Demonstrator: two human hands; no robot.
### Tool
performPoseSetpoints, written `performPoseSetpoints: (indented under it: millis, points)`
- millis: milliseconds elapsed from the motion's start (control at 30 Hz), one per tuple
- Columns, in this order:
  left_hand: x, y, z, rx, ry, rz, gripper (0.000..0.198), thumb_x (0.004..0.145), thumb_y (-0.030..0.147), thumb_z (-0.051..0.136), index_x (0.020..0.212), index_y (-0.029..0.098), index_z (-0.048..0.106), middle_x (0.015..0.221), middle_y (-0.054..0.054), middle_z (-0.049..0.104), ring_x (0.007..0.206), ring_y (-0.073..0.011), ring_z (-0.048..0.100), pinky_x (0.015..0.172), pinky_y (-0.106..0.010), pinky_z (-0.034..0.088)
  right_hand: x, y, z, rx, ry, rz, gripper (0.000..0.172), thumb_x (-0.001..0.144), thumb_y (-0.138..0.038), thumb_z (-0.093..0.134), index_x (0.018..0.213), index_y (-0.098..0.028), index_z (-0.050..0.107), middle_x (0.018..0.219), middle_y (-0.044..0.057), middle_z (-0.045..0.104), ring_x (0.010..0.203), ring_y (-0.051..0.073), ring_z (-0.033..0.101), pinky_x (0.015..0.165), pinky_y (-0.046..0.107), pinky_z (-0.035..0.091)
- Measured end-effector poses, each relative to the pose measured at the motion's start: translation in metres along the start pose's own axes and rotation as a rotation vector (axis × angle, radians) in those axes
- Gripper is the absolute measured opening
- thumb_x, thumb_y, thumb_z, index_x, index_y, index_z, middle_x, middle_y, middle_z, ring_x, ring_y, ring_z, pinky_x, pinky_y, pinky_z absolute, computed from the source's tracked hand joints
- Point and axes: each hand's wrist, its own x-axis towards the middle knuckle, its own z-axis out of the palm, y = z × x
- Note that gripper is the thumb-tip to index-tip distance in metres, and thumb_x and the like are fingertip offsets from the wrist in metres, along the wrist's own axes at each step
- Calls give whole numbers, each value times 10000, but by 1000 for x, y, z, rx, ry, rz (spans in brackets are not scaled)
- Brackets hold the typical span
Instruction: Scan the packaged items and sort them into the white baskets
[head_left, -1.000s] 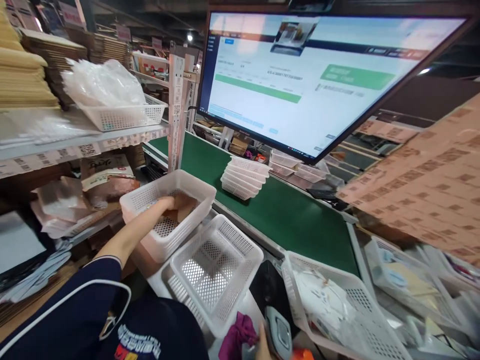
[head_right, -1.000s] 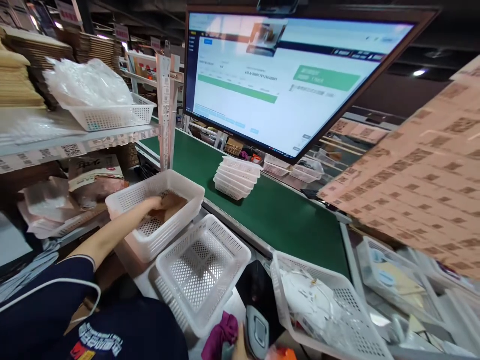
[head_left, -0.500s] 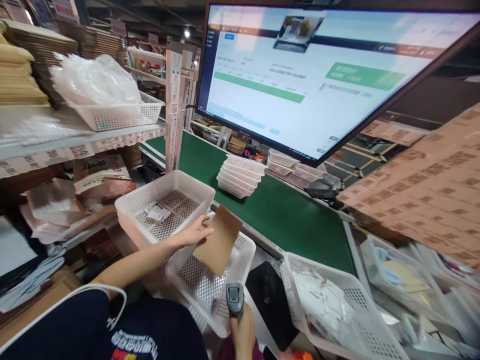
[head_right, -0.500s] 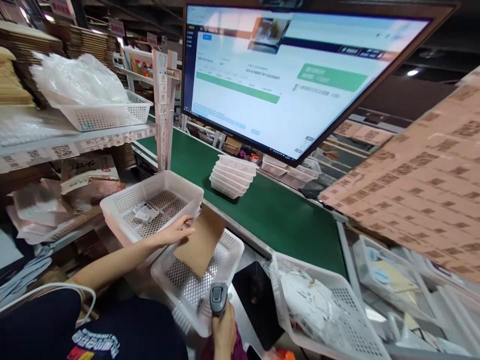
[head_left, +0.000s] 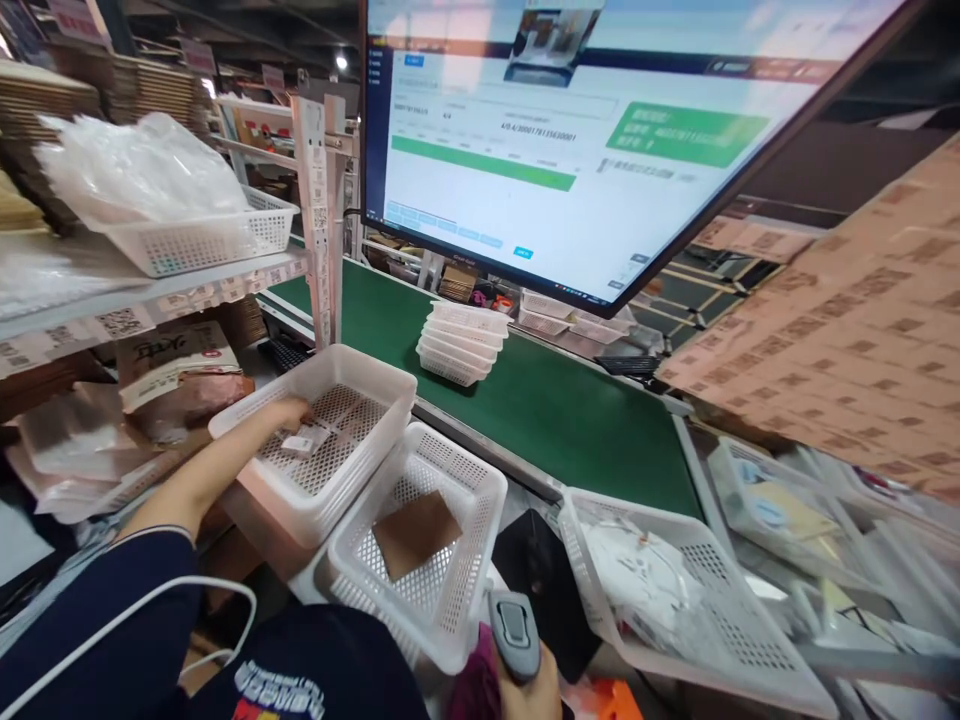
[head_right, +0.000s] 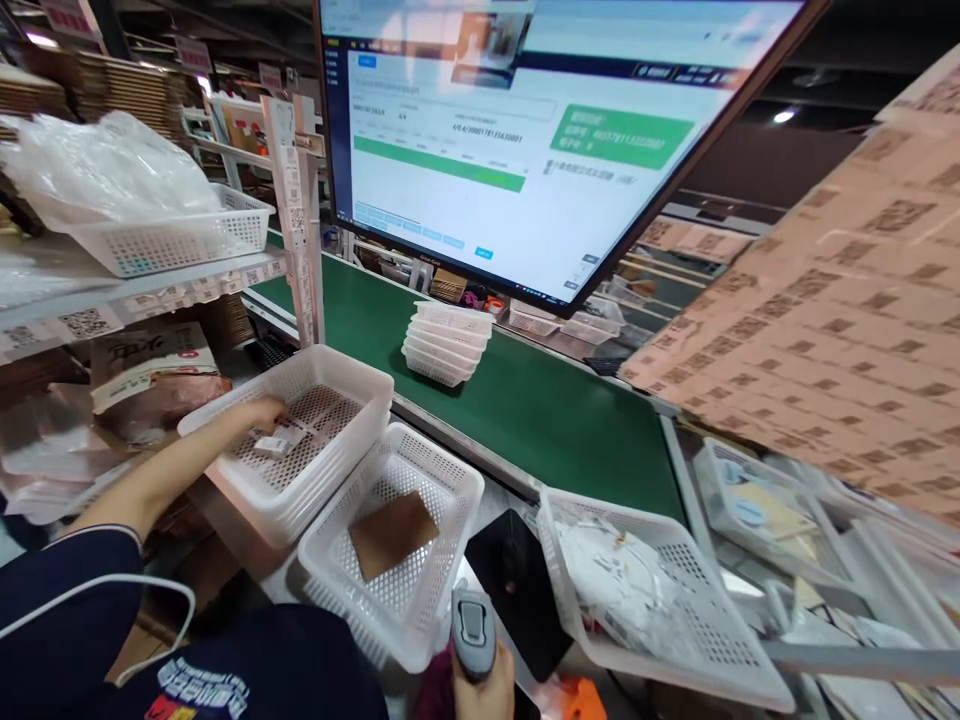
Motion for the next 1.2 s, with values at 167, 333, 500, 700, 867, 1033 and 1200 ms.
performPoseSetpoints:
  millis: [167, 333, 500, 700, 867, 1033, 1200]
  points:
    - [11, -10, 13, 56, -138, -101, 262, 957, 193, 795, 771, 130, 622, 735, 36, 603, 723, -137, 614, 748, -287, 554, -1, -71, 8, 90, -144, -241, 582, 783, -478, 680, 1260, -145, 661, 1316, 217, 662, 1245, 416, 666, 1095, 538, 536]
    - [10, 0, 12, 27, -116, -170, 321, 977, 229, 786, 726, 132, 611, 696, 38, 605, 707, -138, 627, 762, -301, 567, -18, -139, 28, 64, -324, -526, 559, 815, -184, 545, 1364, -167, 647, 1414, 175, 602, 1336, 316, 627, 1114, 415, 538]
    - [2, 14, -13, -59, 84, -109, 152, 853, 5, 730, 777, 128, 681, 739, 1, 688, 806, -180, 677, 832, -303, 537, -28, -191, 30, -8, -508, -612, 709, 776, -81, 527, 1473, -191, 593, 1407, 146, 572, 1253, 267, 651, 1049, 362, 560]
    - [-17, 89, -25, -338, 284, 205, 231, 895, 219, 654, 1071, 157, 791, 1041, -64, 816, 955, -231, 744, 874, -285, 543, -29, -273, 18, -428, -579, -648, 919, 760, -110, 619, 1655, -173, 419, 1434, 169, 559, 1196, 325, 659, 973, 419, 586]
    - [-37, 160, 23, -617, 41, 380, 219, 854, 341, 699, 945, 161, 785, 892, -54, 797, 839, -237, 736, 752, -291, 551, -24, -292, 22, -589, -566, -580, 871, 821, -141, 645, 1658, -157, 401, 1423, 178, 564, 1156, 324, 677, 942, 430, 581]
    - [-47, 182, 60, -268, -51, 411, 267, 931, 170, 584, 1069, 164, 812, 1073, -96, 826, 1051, -280, 755, 981, -369, 564, -22, -232, 28, -609, -596, -433, 766, 813, -86, 588, 1562, -228, 516, 1335, 115, 605, 1111, 306, 708, 886, 376, 540]
    - [-45, 162, 37, -116, 54, 501, 402, 934, 129, 609, 1302, 179, 762, 1355, -126, 748, 1368, -316, 615, 1224, -420, 417, -30, -158, 41, -534, -647, -267, 638, 822, -45, 544, 1443, -179, 597, 1322, 130, 636, 1235, 329, 668, 952, 373, 511]
